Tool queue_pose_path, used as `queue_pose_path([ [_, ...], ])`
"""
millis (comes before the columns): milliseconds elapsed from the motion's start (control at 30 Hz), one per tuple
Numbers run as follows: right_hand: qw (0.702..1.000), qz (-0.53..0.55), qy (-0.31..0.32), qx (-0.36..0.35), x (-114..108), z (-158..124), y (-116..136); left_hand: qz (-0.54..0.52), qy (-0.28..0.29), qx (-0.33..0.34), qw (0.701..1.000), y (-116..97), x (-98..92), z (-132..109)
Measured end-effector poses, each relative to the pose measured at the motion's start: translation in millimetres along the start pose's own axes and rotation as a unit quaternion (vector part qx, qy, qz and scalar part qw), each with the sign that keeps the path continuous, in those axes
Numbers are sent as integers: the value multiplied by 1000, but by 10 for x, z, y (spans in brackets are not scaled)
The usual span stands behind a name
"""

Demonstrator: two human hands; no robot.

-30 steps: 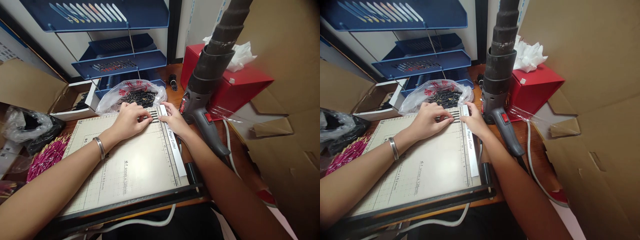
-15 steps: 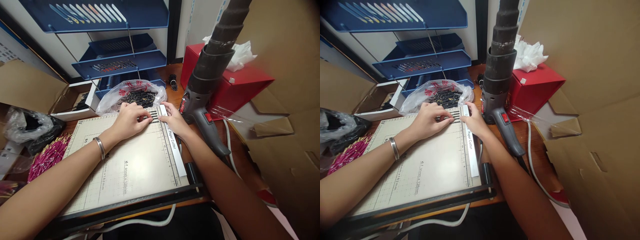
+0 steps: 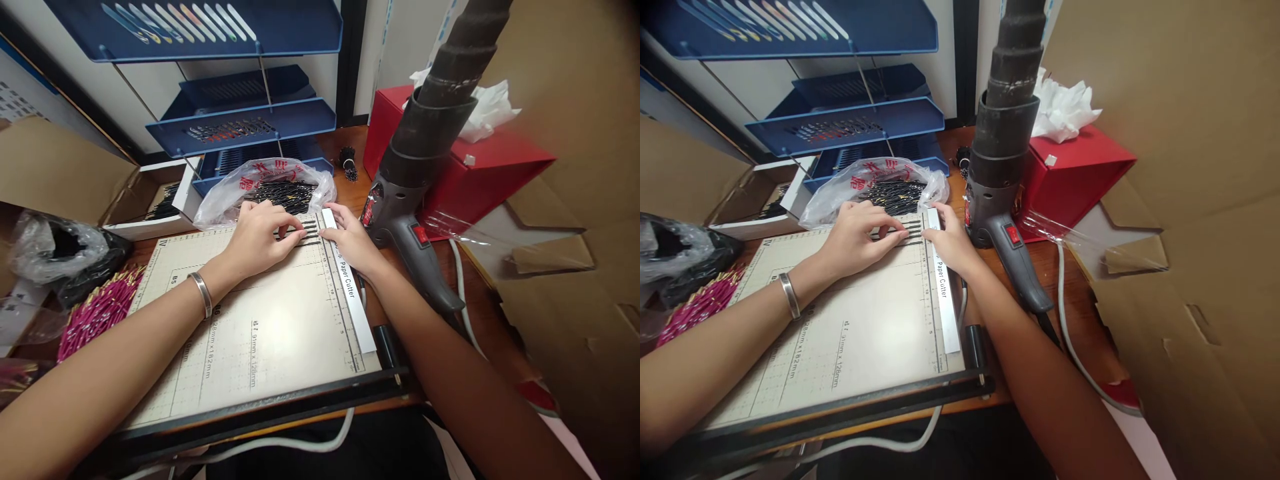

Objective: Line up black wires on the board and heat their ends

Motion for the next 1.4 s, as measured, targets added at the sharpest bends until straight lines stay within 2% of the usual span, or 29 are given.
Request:
queue_pose_path([
  [133, 1000, 1, -6, -5, 6, 8, 6, 2, -5, -17, 1000, 33, -6, 2],
  [467, 1000, -8, -12, -19, -22, 57, -26, -73, -20, -39, 996, 156, 49, 45],
  [867, 999, -26, -12, -20, -12, 44, -8, -78, 12, -41, 996, 155, 110, 57],
  [1400, 999, -23, -14, -19, -10, 59, -15, -54, 2, -31, 998, 131, 91, 64],
])
Point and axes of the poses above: each hand's wrist, its own z-axis towards the middle knuckle, its own x-axis out of the palm, y = z × x, the point moved 9 cm from there along z, towards the middle knuckle, and after that the axes turned 14 degrees about x, right-handed, at the moved point
